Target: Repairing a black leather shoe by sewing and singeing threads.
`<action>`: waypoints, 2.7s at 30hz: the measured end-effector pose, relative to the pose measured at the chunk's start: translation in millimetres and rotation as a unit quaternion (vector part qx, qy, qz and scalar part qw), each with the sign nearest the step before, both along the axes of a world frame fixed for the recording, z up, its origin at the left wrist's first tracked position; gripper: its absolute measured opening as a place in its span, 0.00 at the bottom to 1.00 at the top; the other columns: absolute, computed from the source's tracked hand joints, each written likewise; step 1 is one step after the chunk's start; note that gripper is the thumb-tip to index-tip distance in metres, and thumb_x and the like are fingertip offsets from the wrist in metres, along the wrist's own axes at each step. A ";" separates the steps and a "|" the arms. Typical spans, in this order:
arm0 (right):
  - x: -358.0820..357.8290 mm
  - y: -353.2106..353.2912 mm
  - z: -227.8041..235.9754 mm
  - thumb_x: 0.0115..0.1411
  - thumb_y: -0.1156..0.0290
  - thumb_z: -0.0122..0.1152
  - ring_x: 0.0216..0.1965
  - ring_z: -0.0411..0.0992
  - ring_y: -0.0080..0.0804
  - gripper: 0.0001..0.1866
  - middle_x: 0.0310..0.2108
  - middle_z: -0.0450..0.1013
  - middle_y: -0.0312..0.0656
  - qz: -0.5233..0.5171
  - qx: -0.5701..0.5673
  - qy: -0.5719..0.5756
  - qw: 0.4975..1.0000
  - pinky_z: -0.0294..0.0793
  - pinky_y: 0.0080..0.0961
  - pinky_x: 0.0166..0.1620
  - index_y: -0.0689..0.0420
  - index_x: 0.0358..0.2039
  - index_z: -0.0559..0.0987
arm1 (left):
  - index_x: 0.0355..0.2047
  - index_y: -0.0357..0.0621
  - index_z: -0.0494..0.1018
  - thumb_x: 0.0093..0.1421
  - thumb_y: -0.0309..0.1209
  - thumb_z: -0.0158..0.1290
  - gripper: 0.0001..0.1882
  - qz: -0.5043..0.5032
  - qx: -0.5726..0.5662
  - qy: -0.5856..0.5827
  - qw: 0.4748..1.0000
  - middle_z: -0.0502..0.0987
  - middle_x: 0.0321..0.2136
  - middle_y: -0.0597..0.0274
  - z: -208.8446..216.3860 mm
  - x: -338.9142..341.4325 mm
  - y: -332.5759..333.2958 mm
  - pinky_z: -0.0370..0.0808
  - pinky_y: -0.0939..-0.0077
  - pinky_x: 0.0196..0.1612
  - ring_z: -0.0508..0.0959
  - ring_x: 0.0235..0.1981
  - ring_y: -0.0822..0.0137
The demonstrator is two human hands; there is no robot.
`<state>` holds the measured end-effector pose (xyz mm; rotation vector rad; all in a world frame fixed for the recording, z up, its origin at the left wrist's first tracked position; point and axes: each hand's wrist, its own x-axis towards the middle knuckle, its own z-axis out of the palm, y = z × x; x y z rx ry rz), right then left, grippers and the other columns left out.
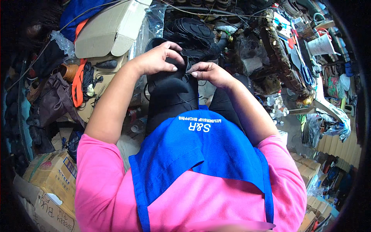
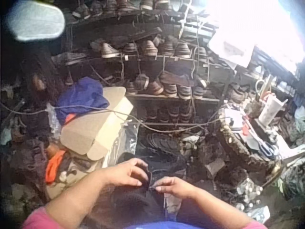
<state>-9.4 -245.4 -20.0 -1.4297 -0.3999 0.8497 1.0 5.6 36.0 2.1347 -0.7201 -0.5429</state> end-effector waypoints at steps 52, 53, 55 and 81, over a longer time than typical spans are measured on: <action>-4.8 19.9 8.8 0.48 0.65 0.70 0.46 0.66 0.27 0.22 0.45 0.67 0.42 -0.054 -0.114 -0.317 0.940 0.67 0.26 0.48 0.59 0.42 0.74 | 0.27 0.44 0.74 0.43 0.31 0.61 0.10 0.168 0.144 -0.235 0.946 0.76 0.30 0.62 -3.4 -61.1 -21.5 0.64 0.62 0.44 0.73 0.38 0.59; -5.2 22.9 8.3 0.48 0.65 0.70 0.46 0.66 0.27 0.22 0.45 0.67 0.42 -0.057 -0.110 -0.316 0.941 0.67 0.26 0.48 0.59 0.42 0.74 | 0.26 0.44 0.74 0.44 0.30 0.60 0.08 0.171 0.171 -0.242 0.940 0.76 0.29 0.62 -1.9 -61.8 -21.1 0.64 0.62 0.43 0.72 0.38 0.59; -7.7 32.3 9.2 0.41 0.61 0.74 0.57 0.61 0.39 0.38 0.56 0.56 0.49 -0.094 -0.041 -0.386 0.917 0.64 0.34 0.56 0.54 0.53 0.68 | 0.25 0.44 0.74 0.45 0.29 0.59 0.07 0.163 0.179 -0.255 0.936 0.76 0.28 0.63 -4.5 -61.2 -23.2 0.64 0.61 0.43 0.72 0.37 0.59; -10.1 48.6 -7.1 0.39 0.58 0.62 0.59 0.57 0.48 0.43 0.56 0.63 0.46 -0.066 -0.221 -0.343 0.911 0.53 0.49 0.58 0.37 0.60 0.61 | 0.34 0.46 0.67 0.65 0.36 0.45 0.08 0.309 -0.571 0.171 0.741 0.69 0.22 0.65 34.6 -78.0 8.5 0.68 0.69 0.37 0.69 0.23 0.66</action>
